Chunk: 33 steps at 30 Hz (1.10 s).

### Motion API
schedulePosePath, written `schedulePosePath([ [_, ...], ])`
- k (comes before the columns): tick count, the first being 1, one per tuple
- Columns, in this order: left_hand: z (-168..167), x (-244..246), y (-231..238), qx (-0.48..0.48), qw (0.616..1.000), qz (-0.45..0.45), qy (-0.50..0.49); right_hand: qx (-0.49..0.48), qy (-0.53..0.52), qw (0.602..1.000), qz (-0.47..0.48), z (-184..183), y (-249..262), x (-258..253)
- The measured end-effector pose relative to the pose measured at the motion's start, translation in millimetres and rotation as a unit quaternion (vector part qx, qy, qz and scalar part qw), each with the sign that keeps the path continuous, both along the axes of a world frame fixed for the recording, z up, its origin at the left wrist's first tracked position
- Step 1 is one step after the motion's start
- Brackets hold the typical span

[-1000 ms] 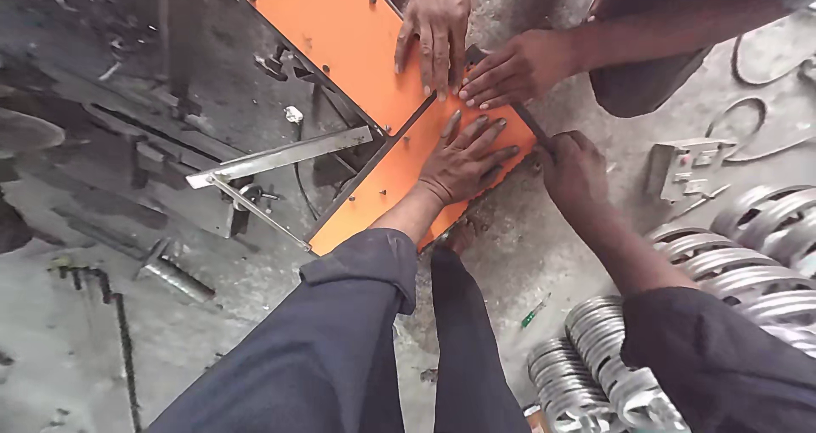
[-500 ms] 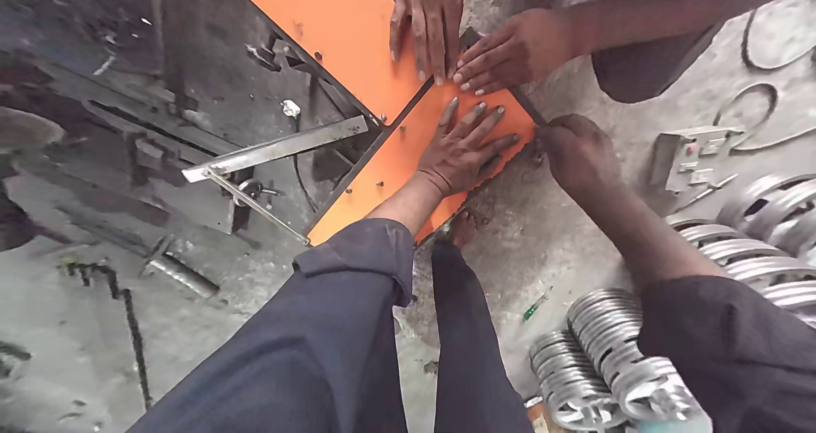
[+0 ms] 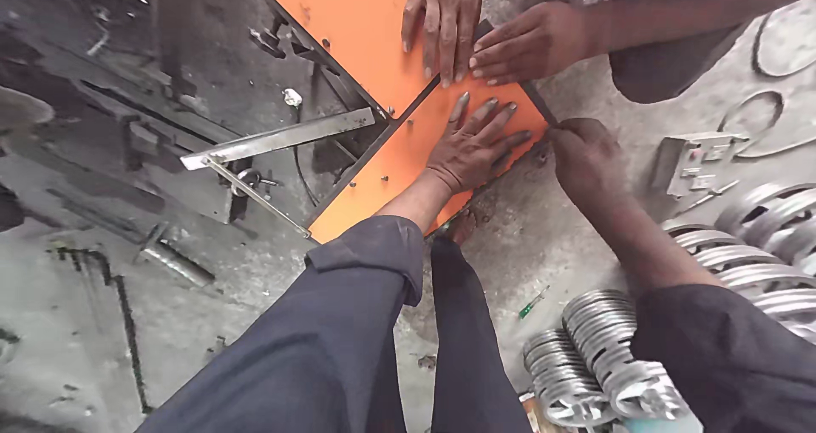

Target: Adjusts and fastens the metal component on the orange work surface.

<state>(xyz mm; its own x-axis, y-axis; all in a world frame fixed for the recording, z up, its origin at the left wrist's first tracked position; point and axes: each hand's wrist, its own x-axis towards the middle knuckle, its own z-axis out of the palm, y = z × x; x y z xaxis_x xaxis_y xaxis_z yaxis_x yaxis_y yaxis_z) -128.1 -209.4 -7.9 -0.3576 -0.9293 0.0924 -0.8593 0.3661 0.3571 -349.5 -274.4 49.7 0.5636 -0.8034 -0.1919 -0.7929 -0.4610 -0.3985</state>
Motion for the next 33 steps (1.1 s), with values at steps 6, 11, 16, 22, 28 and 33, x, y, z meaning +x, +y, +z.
schedulePosePath([
  [6, 0, 0, -1, 0.006, 1.000, 0.000, 0.009, 0.024, -0.027, 0.999, 0.007, -2, -5, -6],
  [11, 0, 0, -2, 0.014, 1.000, -0.007, 0.004, 0.098, -0.063, 0.982, -0.146, 0, -1, 2],
  [16, 1, -1, -1, 0.006, 1.000, 0.000, -0.007, 0.132, -0.074, 0.950, -0.275, -4, 8, 10],
  [22, -1, -1, -1, -0.007, 1.000, 0.002, -0.003, 0.091, -0.055, 0.966, -0.237, -4, 12, 14],
  [28, 0, 0, -1, 0.003, 1.000, 0.000, 0.003, 0.061, -0.073, 0.988, -0.118, -8, 1, 0],
  [33, 2, 0, -1, 0.014, 1.000, -0.001, 0.001, 0.134, -0.137, 0.963, -0.189, -12, -4, -2],
])
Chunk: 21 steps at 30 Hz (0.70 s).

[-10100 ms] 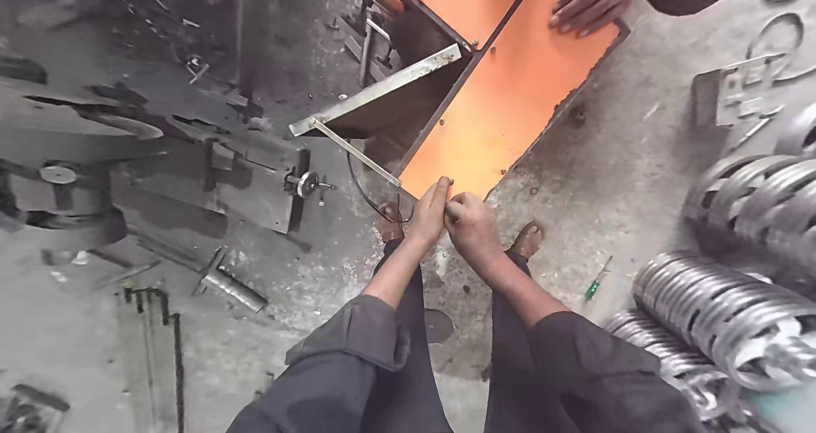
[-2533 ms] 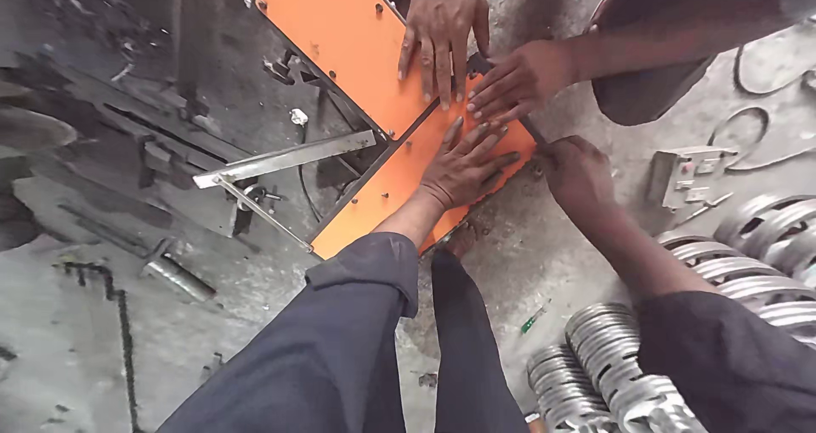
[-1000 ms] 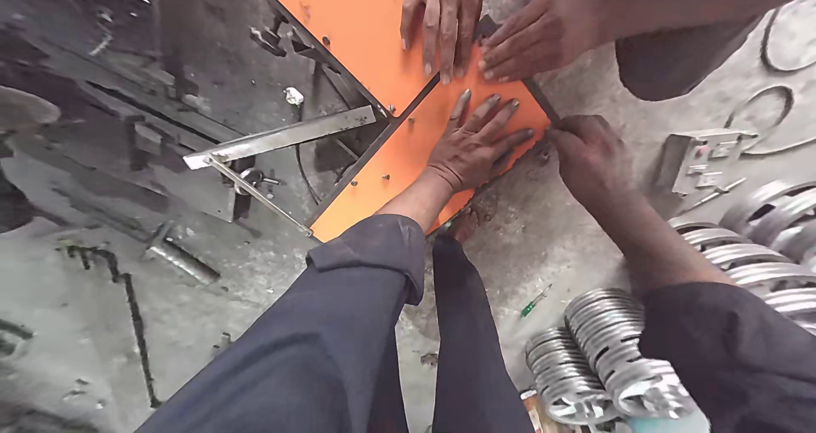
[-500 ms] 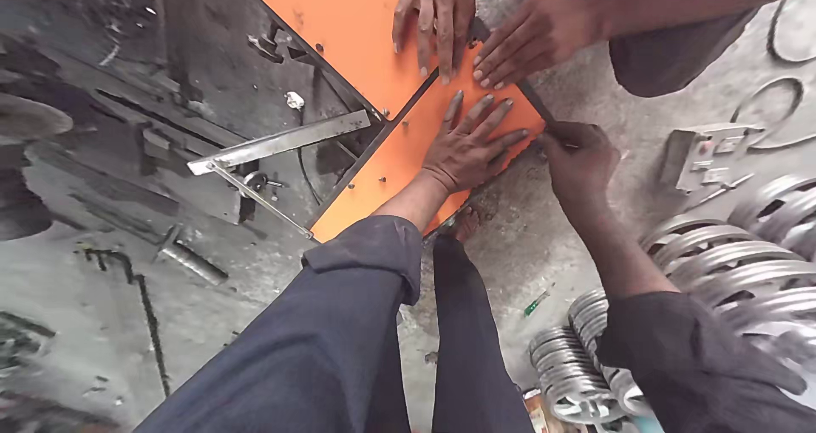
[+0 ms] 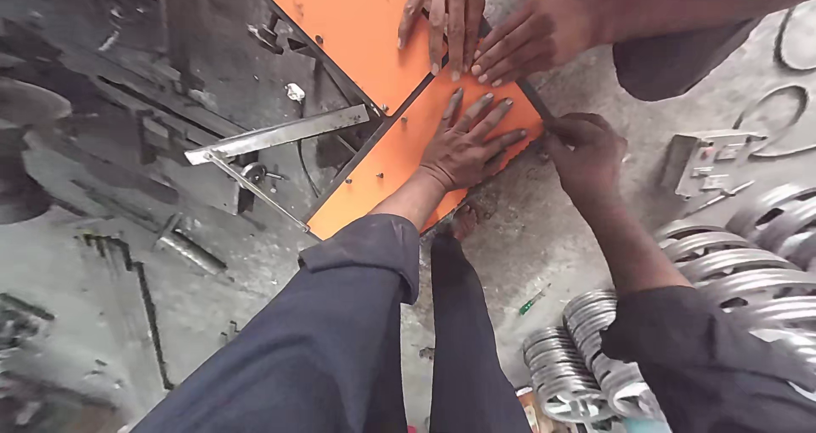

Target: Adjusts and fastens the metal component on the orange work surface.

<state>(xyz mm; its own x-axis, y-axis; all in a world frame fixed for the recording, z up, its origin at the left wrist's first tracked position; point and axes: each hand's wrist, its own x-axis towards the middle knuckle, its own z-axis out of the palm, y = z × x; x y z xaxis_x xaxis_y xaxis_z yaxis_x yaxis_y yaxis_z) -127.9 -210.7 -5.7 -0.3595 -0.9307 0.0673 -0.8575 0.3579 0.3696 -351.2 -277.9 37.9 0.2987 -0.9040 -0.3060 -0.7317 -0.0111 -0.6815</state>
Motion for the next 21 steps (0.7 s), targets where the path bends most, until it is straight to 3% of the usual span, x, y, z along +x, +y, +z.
schedulePosePath([
  [5, 0, 0, -1, 0.000, 1.000, -0.001, -0.001, -0.040, 0.055, 0.995, 0.068, 7, -2, 3],
  [11, 2, 1, 0, 0.005, 1.000, -0.004, -0.002, -0.009, 0.112, 0.982, 0.151, 21, -17, 4],
  [21, -1, 0, 0, 0.002, 1.000, -0.003, 0.003, -0.028, 0.141, 0.972, 0.187, 20, -24, 2],
])
